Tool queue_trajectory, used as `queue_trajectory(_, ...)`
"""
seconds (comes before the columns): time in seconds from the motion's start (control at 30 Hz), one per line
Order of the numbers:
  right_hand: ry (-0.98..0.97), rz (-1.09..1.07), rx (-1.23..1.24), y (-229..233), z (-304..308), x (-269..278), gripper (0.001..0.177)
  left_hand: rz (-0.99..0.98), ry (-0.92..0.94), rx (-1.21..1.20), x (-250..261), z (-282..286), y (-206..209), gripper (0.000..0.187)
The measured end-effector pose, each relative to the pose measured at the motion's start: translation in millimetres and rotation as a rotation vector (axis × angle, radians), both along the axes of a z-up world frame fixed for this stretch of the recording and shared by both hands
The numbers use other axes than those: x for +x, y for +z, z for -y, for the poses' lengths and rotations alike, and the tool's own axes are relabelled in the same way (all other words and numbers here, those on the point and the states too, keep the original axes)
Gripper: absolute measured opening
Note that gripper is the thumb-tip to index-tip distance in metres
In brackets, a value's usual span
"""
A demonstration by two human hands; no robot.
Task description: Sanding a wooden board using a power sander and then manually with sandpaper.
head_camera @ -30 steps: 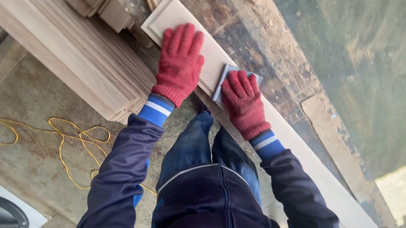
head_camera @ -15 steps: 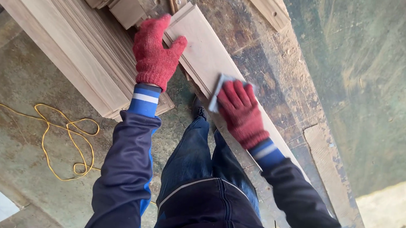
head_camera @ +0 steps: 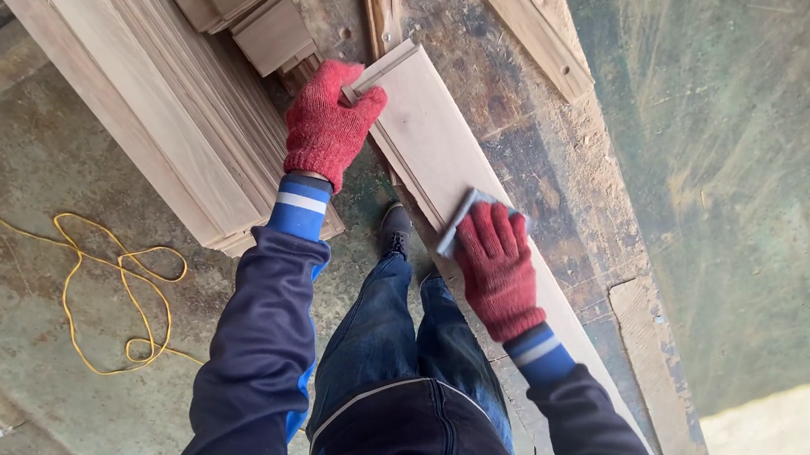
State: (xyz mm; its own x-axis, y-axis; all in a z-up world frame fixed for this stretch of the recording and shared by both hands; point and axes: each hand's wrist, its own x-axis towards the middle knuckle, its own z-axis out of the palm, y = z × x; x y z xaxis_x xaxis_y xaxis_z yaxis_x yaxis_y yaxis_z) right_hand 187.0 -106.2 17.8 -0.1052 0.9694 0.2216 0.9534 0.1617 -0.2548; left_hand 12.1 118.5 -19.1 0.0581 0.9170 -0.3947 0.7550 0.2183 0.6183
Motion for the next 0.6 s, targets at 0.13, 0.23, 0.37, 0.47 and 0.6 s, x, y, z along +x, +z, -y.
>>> queue_trajectory(0.13, 0.016, 0.041, 0.159, -2.6, -88.7, -9.8, 0.026, 0.048, 0.045, -0.075, 5.3, -0.5, 20.4, 0.046)
queue_trajectory(0.23, -0.004, 0.015, 0.223, -25.9, -157.1, -16.2, 0.029, 0.043, 0.077, -0.119, 3.8, -1.9, 7.6, 0.04)
queue_trajectory(0.37, -0.009, 0.053, 0.12, -30.9, -158.0, -13.2, 0.045, 0.05, 0.125, -0.092, 9.0, -1.5, 6.1, 0.032)
queue_trajectory(0.47, -0.019, 0.029, 0.211, -17.4, -106.9, -4.1, 0.029, 0.03, 0.114, -0.116, 9.7, 2.2, 9.9, 0.035)
queue_trajectory(0.6, -0.037, 0.016, 0.032, 5.4, 29.9, 21.8, 0.029, 0.047, 0.111, -0.04, 5.8, 5.2, 2.4, 0.032)
